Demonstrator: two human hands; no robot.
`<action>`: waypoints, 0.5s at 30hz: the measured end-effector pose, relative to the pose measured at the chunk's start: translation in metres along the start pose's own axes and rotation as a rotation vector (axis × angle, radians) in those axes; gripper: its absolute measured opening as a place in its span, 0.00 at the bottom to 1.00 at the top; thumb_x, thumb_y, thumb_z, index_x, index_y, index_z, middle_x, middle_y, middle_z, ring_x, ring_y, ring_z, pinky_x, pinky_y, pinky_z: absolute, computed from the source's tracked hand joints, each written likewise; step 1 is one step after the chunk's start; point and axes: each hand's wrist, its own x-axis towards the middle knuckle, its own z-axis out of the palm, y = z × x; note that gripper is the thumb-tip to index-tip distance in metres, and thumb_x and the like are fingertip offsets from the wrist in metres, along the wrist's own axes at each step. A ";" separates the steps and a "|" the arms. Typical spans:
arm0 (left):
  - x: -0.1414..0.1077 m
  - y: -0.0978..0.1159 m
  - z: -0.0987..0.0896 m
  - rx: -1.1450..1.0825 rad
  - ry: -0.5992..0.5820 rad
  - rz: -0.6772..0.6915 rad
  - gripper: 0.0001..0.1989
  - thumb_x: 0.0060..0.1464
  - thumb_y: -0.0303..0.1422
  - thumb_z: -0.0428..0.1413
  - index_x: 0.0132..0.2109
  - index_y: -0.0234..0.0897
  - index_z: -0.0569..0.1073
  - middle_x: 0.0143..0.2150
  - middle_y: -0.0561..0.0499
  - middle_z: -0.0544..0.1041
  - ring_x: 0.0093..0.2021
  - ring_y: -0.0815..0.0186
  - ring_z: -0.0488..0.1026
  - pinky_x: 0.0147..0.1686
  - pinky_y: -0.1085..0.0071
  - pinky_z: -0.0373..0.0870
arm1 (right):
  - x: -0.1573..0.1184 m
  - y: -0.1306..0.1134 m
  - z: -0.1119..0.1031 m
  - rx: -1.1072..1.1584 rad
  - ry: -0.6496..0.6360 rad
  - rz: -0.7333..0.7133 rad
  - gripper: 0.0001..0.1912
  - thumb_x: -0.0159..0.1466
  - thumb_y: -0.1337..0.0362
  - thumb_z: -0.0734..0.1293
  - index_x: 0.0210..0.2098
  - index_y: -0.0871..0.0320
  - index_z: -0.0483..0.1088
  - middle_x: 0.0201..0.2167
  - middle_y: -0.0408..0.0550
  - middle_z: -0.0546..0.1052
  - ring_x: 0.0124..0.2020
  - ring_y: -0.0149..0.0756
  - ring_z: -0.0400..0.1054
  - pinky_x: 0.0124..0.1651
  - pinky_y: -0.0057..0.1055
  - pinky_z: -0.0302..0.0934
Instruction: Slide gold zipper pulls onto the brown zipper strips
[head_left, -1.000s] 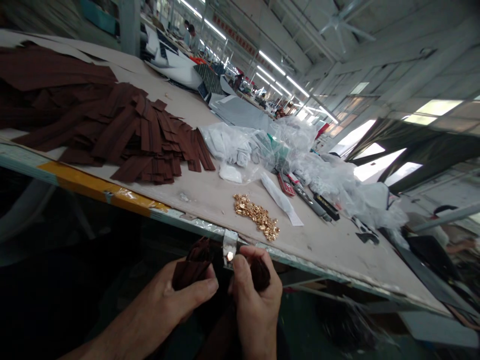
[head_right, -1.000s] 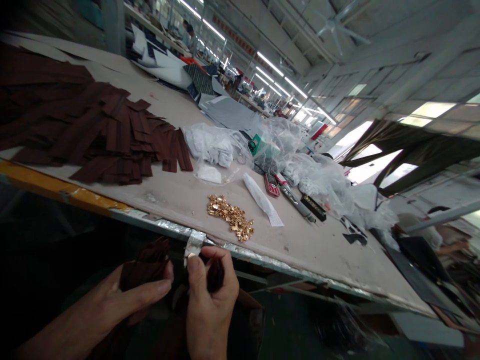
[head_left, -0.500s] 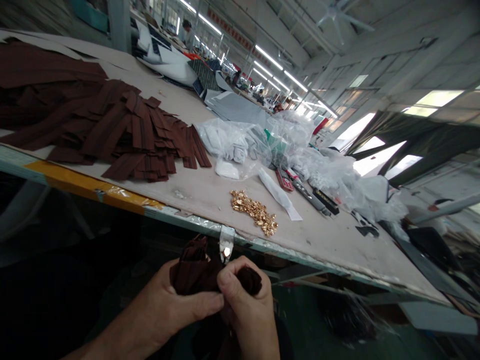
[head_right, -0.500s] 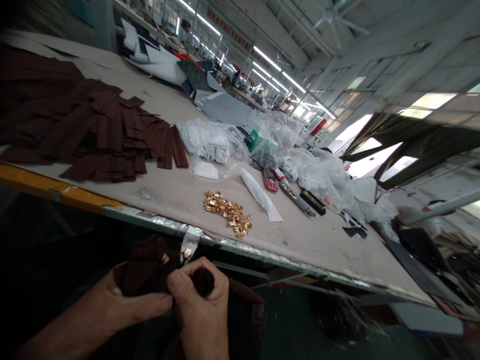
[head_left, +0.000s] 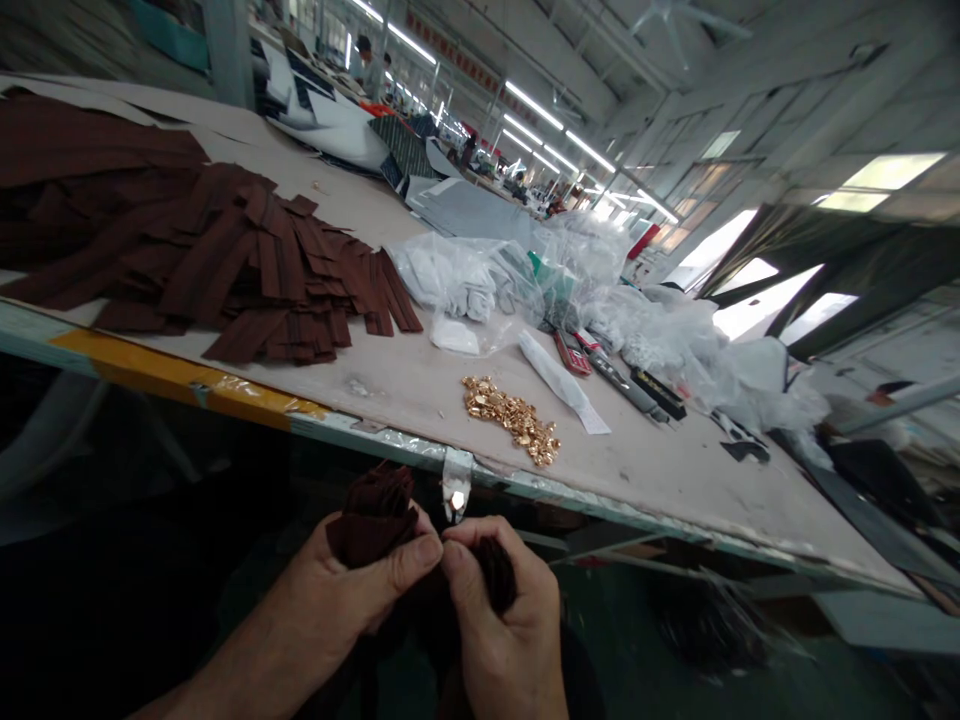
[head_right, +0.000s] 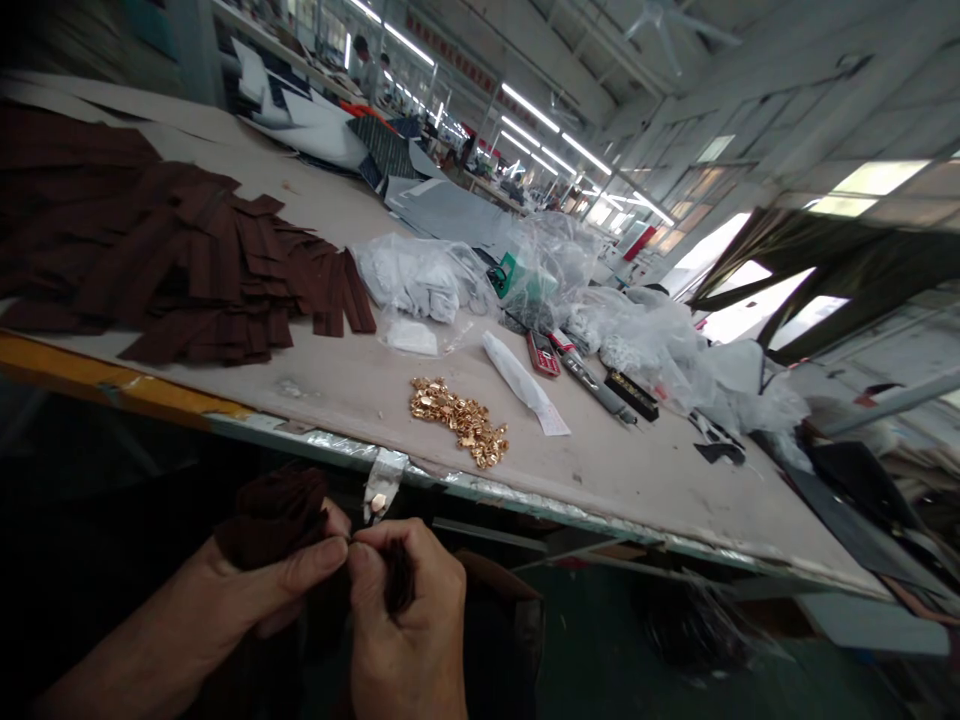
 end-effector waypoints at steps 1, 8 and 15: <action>0.000 0.001 0.001 -0.037 -0.032 -0.037 0.16 0.46 0.45 0.64 0.29 0.37 0.74 0.18 0.61 0.61 0.18 0.76 0.52 0.18 0.79 0.50 | -0.001 0.001 -0.001 -0.041 -0.005 -0.084 0.08 0.62 0.62 0.66 0.28 0.57 0.73 0.22 0.42 0.72 0.23 0.30 0.63 0.27 0.26 0.57; 0.002 -0.006 0.005 -0.265 -0.084 -0.230 0.16 0.45 0.42 0.66 0.26 0.36 0.70 0.15 0.61 0.58 0.17 0.76 0.50 0.18 0.78 0.46 | -0.003 0.005 -0.003 0.019 0.002 -0.187 0.04 0.62 0.68 0.65 0.31 0.55 0.72 0.25 0.43 0.72 0.25 0.32 0.65 0.28 0.28 0.58; 0.003 -0.009 0.006 -0.307 -0.031 -0.229 0.13 0.43 0.38 0.67 0.26 0.36 0.73 0.15 0.60 0.61 0.17 0.77 0.53 0.17 0.80 0.49 | 0.000 0.007 0.002 0.337 -0.014 0.245 0.13 0.52 0.59 0.74 0.23 0.60 0.69 0.19 0.38 0.65 0.21 0.26 0.54 0.24 0.24 0.52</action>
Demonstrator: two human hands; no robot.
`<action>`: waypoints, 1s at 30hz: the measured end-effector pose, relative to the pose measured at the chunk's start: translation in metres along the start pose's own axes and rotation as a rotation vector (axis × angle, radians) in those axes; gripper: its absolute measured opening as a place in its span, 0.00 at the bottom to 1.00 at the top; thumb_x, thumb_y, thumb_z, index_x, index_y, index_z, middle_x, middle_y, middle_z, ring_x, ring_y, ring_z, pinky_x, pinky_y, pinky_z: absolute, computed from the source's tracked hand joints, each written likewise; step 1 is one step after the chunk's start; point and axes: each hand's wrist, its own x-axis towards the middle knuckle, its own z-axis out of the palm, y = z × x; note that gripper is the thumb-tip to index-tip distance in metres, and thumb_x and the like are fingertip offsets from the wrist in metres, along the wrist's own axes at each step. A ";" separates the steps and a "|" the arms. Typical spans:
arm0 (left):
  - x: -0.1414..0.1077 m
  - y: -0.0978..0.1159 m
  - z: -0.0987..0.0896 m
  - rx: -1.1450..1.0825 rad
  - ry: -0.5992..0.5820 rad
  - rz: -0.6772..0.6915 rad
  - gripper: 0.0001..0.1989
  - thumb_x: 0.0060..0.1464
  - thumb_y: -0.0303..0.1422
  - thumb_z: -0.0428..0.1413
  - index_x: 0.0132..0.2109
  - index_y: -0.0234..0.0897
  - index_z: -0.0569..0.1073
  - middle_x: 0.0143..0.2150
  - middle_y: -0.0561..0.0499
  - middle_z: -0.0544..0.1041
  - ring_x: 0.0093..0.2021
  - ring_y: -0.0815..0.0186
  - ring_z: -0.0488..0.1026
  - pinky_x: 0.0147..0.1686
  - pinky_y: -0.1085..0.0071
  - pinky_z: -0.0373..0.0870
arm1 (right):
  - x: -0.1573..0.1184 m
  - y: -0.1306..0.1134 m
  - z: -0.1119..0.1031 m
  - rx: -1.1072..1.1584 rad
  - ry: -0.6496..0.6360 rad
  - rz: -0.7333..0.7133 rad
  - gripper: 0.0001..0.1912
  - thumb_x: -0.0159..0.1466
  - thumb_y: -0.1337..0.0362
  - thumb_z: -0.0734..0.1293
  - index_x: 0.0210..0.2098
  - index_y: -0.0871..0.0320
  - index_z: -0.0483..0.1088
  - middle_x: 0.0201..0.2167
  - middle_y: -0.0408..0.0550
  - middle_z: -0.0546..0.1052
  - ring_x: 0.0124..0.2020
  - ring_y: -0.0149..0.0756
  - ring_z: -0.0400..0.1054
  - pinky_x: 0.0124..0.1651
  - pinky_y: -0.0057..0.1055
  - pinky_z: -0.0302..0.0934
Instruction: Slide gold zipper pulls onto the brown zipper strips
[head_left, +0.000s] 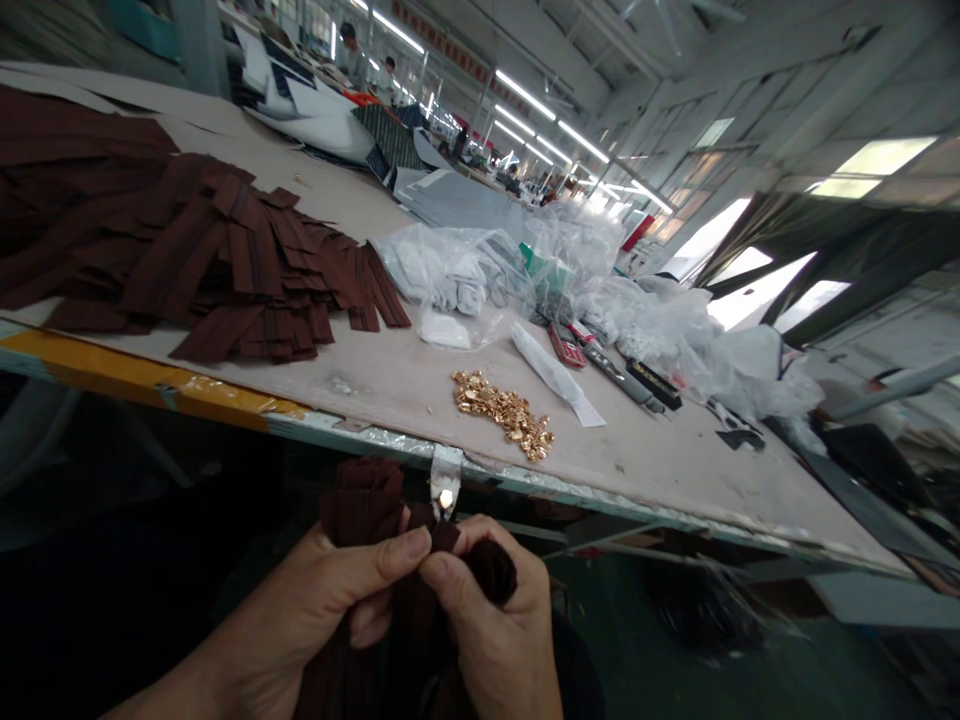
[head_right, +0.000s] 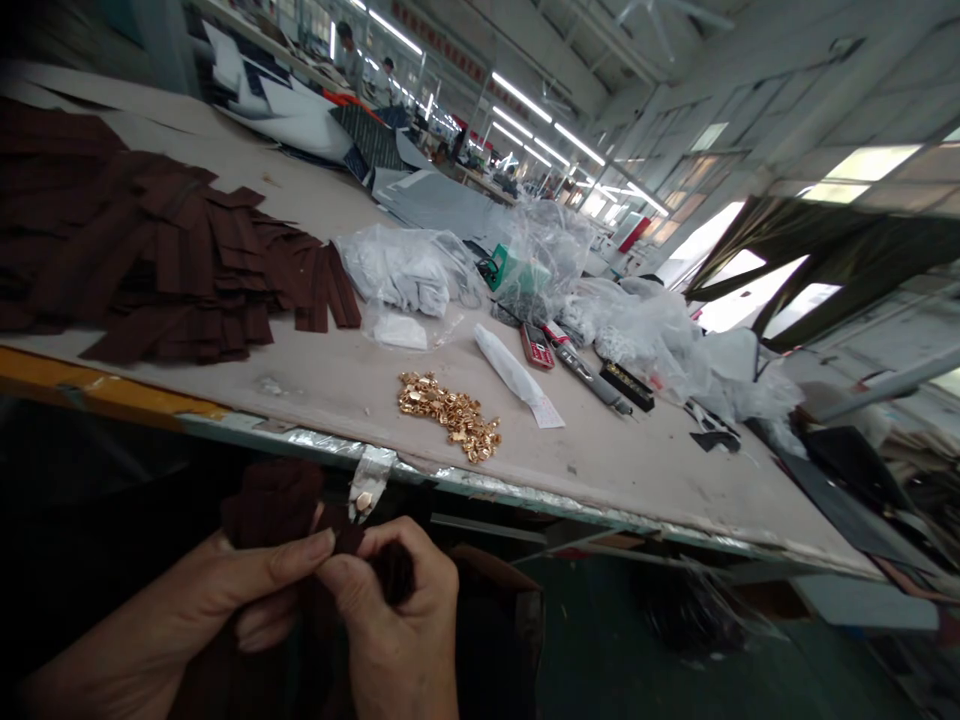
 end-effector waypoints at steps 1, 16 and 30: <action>0.000 0.001 0.001 -0.043 -0.022 -0.024 0.14 0.43 0.38 0.68 0.26 0.36 0.72 0.15 0.60 0.60 0.17 0.77 0.52 0.17 0.80 0.49 | 0.000 0.001 0.000 0.048 -0.008 0.028 0.15 0.53 0.58 0.74 0.21 0.60 0.67 0.17 0.37 0.62 0.20 0.24 0.52 0.22 0.23 0.50; 0.009 0.008 0.002 0.053 -0.003 0.009 0.14 0.44 0.37 0.66 0.24 0.35 0.69 0.15 0.61 0.59 0.16 0.78 0.51 0.15 0.81 0.51 | 0.011 0.003 0.001 0.391 -0.084 0.337 0.16 0.56 0.56 0.70 0.25 0.57 0.59 0.18 0.33 0.66 0.10 0.15 0.42 0.11 0.16 0.46; 0.011 0.012 0.009 0.099 0.040 0.034 0.15 0.41 0.40 0.67 0.25 0.35 0.70 0.16 0.60 0.61 0.17 0.77 0.54 0.17 0.80 0.54 | 0.017 0.005 0.005 0.362 -0.054 0.295 0.14 0.55 0.58 0.69 0.23 0.58 0.61 0.17 0.36 0.69 0.09 0.15 0.44 0.10 0.14 0.47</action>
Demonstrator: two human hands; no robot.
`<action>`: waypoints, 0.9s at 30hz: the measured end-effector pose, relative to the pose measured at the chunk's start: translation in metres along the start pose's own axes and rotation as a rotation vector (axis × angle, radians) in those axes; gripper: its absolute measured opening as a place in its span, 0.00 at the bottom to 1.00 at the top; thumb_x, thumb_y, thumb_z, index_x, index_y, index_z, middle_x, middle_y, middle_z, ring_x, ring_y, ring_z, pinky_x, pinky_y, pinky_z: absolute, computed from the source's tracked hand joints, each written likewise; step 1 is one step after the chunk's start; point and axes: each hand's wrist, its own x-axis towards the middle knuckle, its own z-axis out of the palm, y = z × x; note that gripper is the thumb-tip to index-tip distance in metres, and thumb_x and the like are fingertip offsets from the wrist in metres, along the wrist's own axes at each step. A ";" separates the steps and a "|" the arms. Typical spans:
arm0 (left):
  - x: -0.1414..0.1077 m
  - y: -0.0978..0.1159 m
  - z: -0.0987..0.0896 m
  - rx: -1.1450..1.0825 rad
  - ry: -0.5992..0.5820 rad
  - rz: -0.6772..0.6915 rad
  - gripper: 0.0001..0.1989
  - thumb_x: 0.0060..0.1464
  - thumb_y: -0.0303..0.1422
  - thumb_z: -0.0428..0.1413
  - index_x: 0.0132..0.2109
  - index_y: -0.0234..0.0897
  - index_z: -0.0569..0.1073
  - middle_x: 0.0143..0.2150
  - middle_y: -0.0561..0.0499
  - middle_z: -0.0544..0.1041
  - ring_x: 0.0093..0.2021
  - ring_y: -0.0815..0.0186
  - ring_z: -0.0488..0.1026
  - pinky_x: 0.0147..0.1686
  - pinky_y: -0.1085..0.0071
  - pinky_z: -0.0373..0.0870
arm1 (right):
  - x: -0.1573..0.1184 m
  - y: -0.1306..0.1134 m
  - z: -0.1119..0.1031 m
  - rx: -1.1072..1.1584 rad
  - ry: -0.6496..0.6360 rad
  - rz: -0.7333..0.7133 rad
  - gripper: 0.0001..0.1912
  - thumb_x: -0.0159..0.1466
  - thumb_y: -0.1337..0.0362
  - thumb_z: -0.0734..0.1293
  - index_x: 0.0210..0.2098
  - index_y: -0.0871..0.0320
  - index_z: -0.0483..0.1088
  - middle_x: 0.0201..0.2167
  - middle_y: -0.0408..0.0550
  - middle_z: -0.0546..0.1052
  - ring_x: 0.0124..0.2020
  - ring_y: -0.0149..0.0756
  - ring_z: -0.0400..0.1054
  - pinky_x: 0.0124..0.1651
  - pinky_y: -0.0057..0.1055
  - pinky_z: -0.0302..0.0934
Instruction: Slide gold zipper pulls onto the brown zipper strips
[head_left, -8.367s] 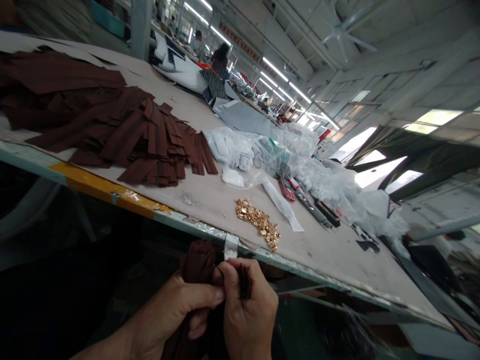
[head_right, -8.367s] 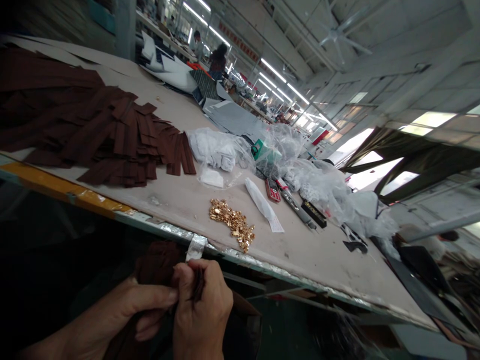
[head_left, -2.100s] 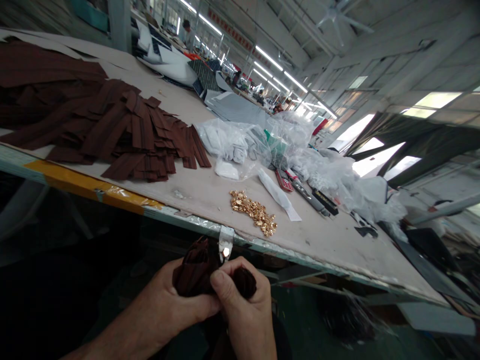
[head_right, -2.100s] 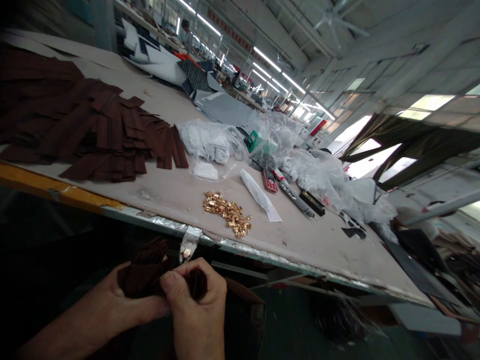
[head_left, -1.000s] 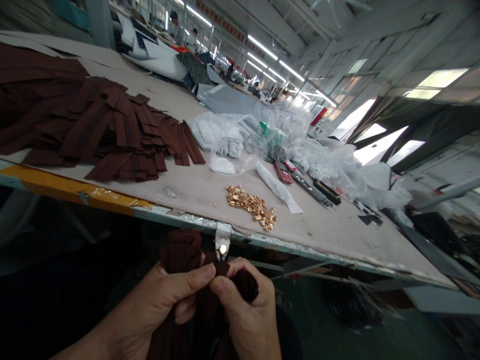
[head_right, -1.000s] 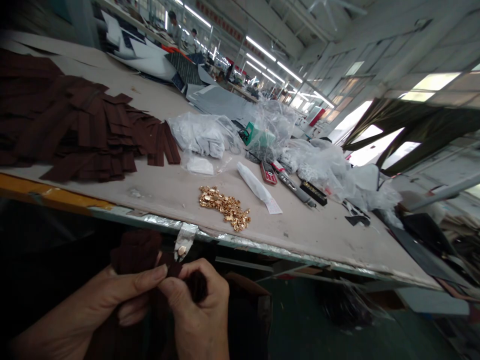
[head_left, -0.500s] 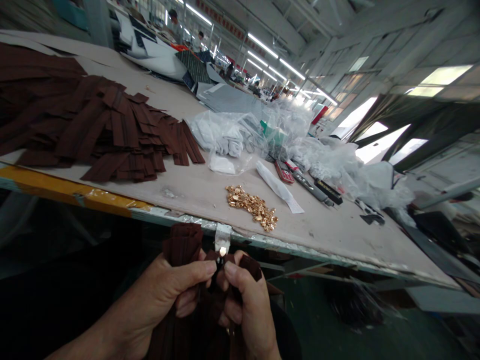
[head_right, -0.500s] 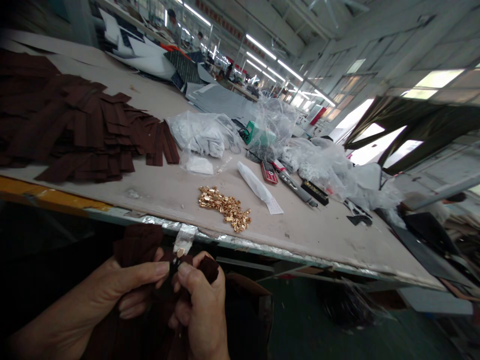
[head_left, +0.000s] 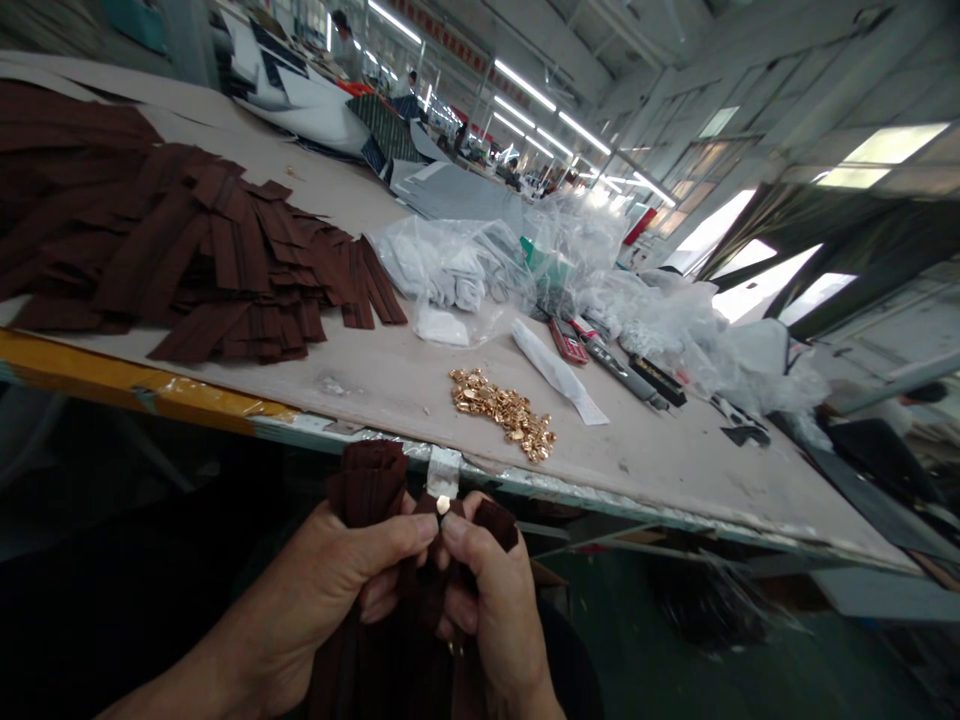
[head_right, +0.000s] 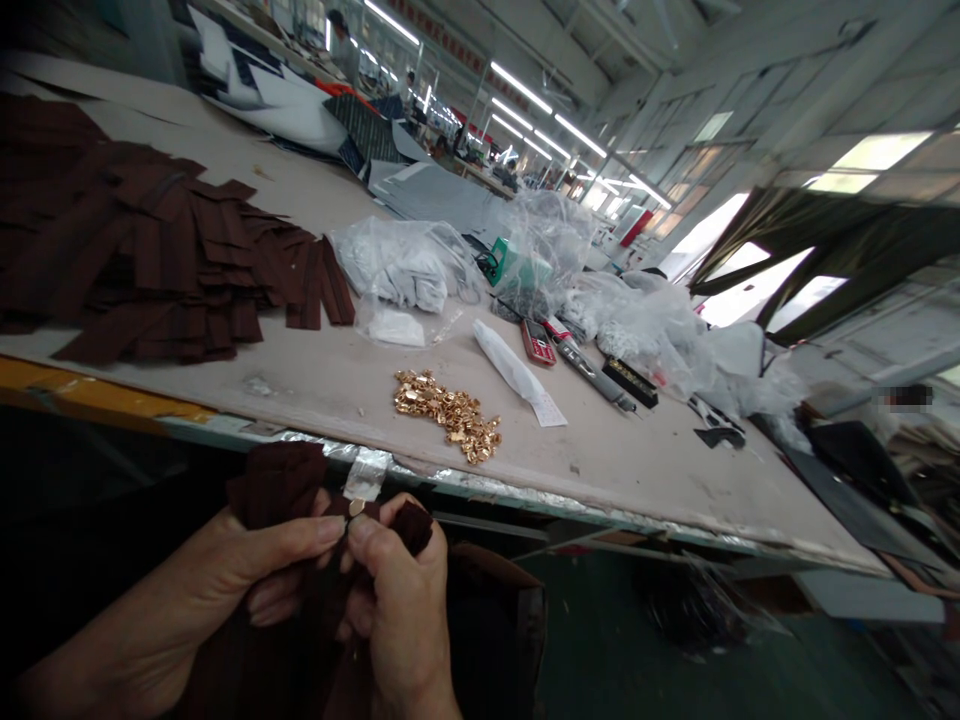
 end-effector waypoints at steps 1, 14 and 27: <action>0.000 0.000 0.001 -0.004 0.004 0.004 0.15 0.41 0.40 0.67 0.26 0.35 0.70 0.16 0.60 0.62 0.17 0.76 0.55 0.17 0.80 0.54 | 0.001 0.000 0.000 -0.004 0.005 -0.006 0.14 0.55 0.59 0.69 0.23 0.58 0.62 0.17 0.36 0.69 0.09 0.15 0.43 0.10 0.14 0.47; 0.000 -0.004 0.007 -0.004 0.115 0.133 0.17 0.41 0.42 0.67 0.27 0.36 0.70 0.20 0.59 0.67 0.20 0.74 0.61 0.21 0.78 0.61 | 0.007 -0.018 -0.011 -0.429 0.068 -0.179 0.17 0.58 0.52 0.70 0.26 0.60 0.66 0.16 0.35 0.61 0.16 0.20 0.49 0.15 0.17 0.44; 0.001 -0.007 0.000 0.014 0.087 0.143 0.16 0.43 0.42 0.66 0.26 0.37 0.69 0.16 0.60 0.61 0.19 0.75 0.54 0.19 0.79 0.54 | 0.004 -0.009 -0.015 -0.087 -0.033 0.019 0.17 0.50 0.59 0.76 0.22 0.58 0.64 0.11 0.30 0.58 0.11 0.17 0.43 0.13 0.17 0.44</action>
